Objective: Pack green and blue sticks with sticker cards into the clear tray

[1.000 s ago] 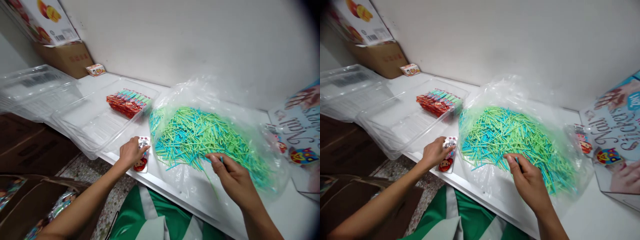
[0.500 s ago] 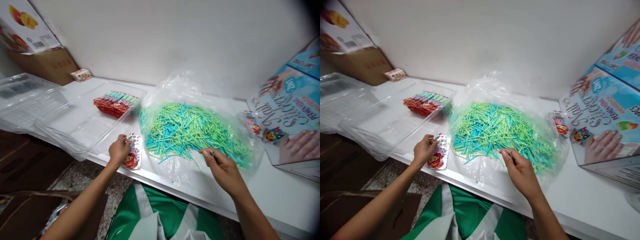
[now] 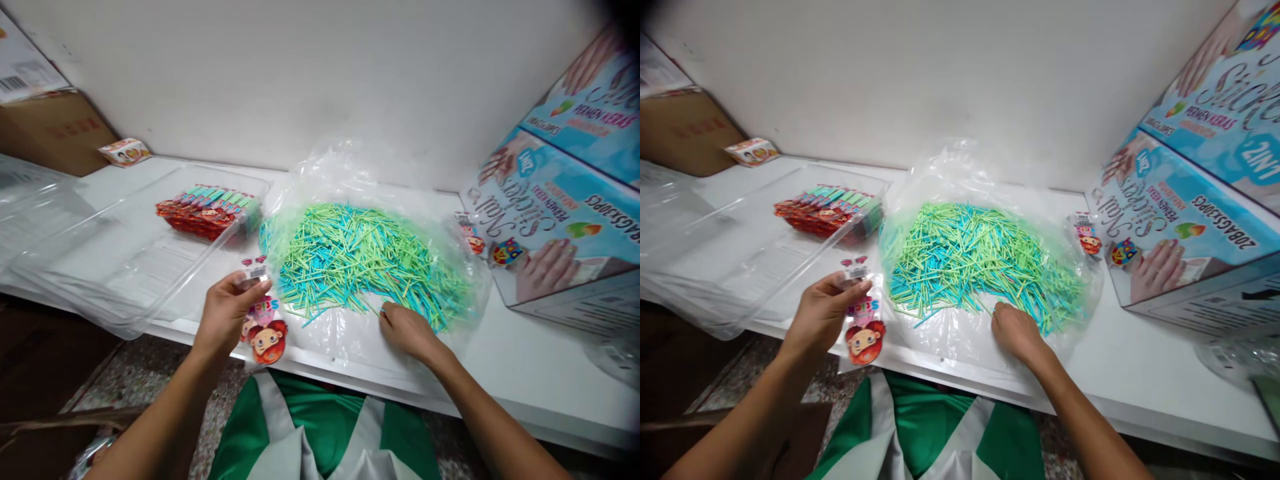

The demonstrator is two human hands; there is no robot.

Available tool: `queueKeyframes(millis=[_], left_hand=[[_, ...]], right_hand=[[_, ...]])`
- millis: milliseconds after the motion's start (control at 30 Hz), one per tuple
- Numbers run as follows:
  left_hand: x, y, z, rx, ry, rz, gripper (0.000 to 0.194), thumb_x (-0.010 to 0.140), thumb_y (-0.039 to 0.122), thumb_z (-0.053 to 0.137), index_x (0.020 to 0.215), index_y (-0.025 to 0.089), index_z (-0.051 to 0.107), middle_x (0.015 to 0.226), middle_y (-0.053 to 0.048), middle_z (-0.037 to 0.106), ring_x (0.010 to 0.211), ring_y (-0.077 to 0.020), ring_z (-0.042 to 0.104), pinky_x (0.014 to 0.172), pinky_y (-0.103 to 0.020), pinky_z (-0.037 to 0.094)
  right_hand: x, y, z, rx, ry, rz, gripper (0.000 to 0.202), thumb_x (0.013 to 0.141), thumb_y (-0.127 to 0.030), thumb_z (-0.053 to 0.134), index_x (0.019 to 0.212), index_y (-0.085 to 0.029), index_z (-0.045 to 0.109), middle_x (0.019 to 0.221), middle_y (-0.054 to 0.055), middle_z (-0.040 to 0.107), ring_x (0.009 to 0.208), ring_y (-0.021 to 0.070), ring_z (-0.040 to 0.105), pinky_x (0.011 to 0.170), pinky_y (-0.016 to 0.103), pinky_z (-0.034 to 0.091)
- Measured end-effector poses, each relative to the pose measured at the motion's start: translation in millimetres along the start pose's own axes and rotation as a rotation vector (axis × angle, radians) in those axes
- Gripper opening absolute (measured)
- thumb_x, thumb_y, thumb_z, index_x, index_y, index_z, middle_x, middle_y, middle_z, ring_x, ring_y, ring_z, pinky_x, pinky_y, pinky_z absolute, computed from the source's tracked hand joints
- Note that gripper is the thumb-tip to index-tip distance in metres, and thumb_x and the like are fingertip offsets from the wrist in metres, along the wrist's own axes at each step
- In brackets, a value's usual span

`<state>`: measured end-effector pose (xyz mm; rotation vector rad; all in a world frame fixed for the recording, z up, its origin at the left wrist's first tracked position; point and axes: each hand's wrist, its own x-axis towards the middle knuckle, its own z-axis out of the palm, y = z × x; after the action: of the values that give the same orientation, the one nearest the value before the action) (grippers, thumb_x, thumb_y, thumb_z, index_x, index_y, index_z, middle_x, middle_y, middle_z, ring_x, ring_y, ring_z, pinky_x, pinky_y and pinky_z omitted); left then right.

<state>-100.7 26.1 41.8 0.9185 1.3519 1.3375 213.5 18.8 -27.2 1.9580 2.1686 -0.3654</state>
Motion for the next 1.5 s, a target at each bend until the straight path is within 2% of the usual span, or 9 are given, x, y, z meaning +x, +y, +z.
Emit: queueKeyframes(millis=[133, 267, 467, 600, 800, 967, 1100, 1300, 1500], left_hand=[[14, -11, 34.4, 0.136, -0.104, 0.124, 0.035, 0.062, 0.036, 0.077, 0.053, 0.015, 0.051, 0.050, 0.005, 0.047, 0.046, -0.0071, 0.044, 0.046, -0.021, 0.032], [30, -24, 58.7, 0.506, -0.173, 0.297, 0.048, 0.072, 0.046, 0.066, 0.049, 0.017, 0.036, 0.047, 0.006, 0.033, 0.045, -0.0075, 0.036, 0.045, -0.022, 0.024], [49, -32, 71.4, 1.342, -0.087, 0.451, 0.027, 0.084, 0.047, 0.051, 0.083, 0.020, 0.054, 0.073, -0.004, 0.064, 0.067, -0.0212, 0.060, 0.055, -0.026, 0.031], [57, -34, 64.3, 1.611, -0.146, 0.375, 0.046, 0.083, 0.059, 0.044, 0.103, 0.019, 0.052, 0.085, -0.011, 0.070, 0.077, -0.0306, 0.065, 0.059, -0.030, 0.036], [59, -30, 58.4, 1.676, -0.143, 0.329, 0.060, 0.079, 0.069, 0.041, 0.109, 0.017, 0.048, 0.092, -0.015, 0.069, 0.083, -0.0345, 0.065, 0.063, -0.033, 0.040], [58, -23, 70.8, 1.552, -0.109, 0.351, 0.056, 0.086, 0.063, 0.032, 0.113, 0.017, 0.047, 0.095, -0.014, 0.069, 0.086, -0.0307, 0.065, 0.066, -0.032, 0.040], [62, -15, 78.3, 1.450, -0.058, 0.407, 0.044, 0.093, 0.050, 0.026, 0.107, 0.018, 0.052, 0.093, -0.012, 0.069, 0.083, -0.0260, 0.064, 0.064, -0.030, 0.037], [75, 0, 71.4, 1.411, -0.004, 0.580, 0.044, 0.095, 0.042, 0.023, 0.091, 0.019, 0.060, 0.087, -0.009, 0.068, 0.078, -0.0214, 0.062, 0.059, -0.028, 0.031], [85, 3, 48.2, 1.590, -0.065, 0.439, 0.040, 0.091, 0.044, 0.033, 0.089, 0.019, 0.064, 0.083, -0.012, 0.069, 0.073, -0.0257, 0.062, 0.054, -0.028, 0.026]], right_hand=[[0, 1, -4, -0.012, 0.010, 0.020, 0.027, 0.094, -0.028, 0.031, 0.097, -0.012, 0.053, 0.093, 0.015, 0.065, 0.079, 0.0239, 0.063, 0.059, 0.030, 0.030], [5, 0, -11, -0.001, 0.027, 0.026, 0.023, 0.092, -0.021, 0.032, 0.108, -0.014, 0.047, 0.098, 0.013, 0.067, 0.083, 0.0232, 0.064, 0.061, 0.029, 0.031], [14, 7, -18, -0.008, 0.025, 0.071, 0.031, 0.095, -0.036, 0.030, 0.102, -0.015, 0.051, 0.087, 0.014, 0.069, 0.081, 0.0276, 0.065, 0.061, 0.030, 0.033], [12, 3, -20, 0.006, 0.059, 0.062, 0.039, 0.095, -0.046, 0.028, 0.104, -0.015, 0.050, 0.085, 0.012, 0.069, 0.080, 0.0274, 0.066, 0.061, 0.030, 0.035], [29, -42, -18, 0.006, 0.045, -0.051, 0.049, 0.089, -0.055, 0.038, 0.108, -0.013, 0.053, 0.102, 0.016, 0.066, 0.092, 0.0278, 0.064, 0.069, 0.032, 0.041], [51, -63, -17, -0.040, 0.013, -0.088, 0.033, 0.089, -0.032, 0.041, 0.108, -0.010, 0.057, 0.103, 0.018, 0.067, 0.094, 0.0288, 0.064, 0.074, 0.034, 0.044], [54, -45, -27, -0.100, -0.054, -0.105, 0.027, 0.089, -0.023, 0.042, 0.102, -0.010, 0.062, 0.098, 0.020, 0.069, 0.092, 0.0287, 0.066, 0.073, 0.033, 0.044], [41, -5, -46, -0.165, -0.032, -0.076, 0.034, 0.094, -0.033, 0.037, 0.109, -0.010, 0.056, 0.098, 0.021, 0.068, 0.091, 0.0311, 0.066, 0.071, 0.035, 0.045], [33, 9, -56, -0.168, 0.022, -0.057, 0.035, 0.095, -0.036, 0.035, 0.106, -0.009, 0.054, 0.102, 0.020, 0.065, 0.092, 0.0307, 0.065, 0.071, 0.033, 0.043]])
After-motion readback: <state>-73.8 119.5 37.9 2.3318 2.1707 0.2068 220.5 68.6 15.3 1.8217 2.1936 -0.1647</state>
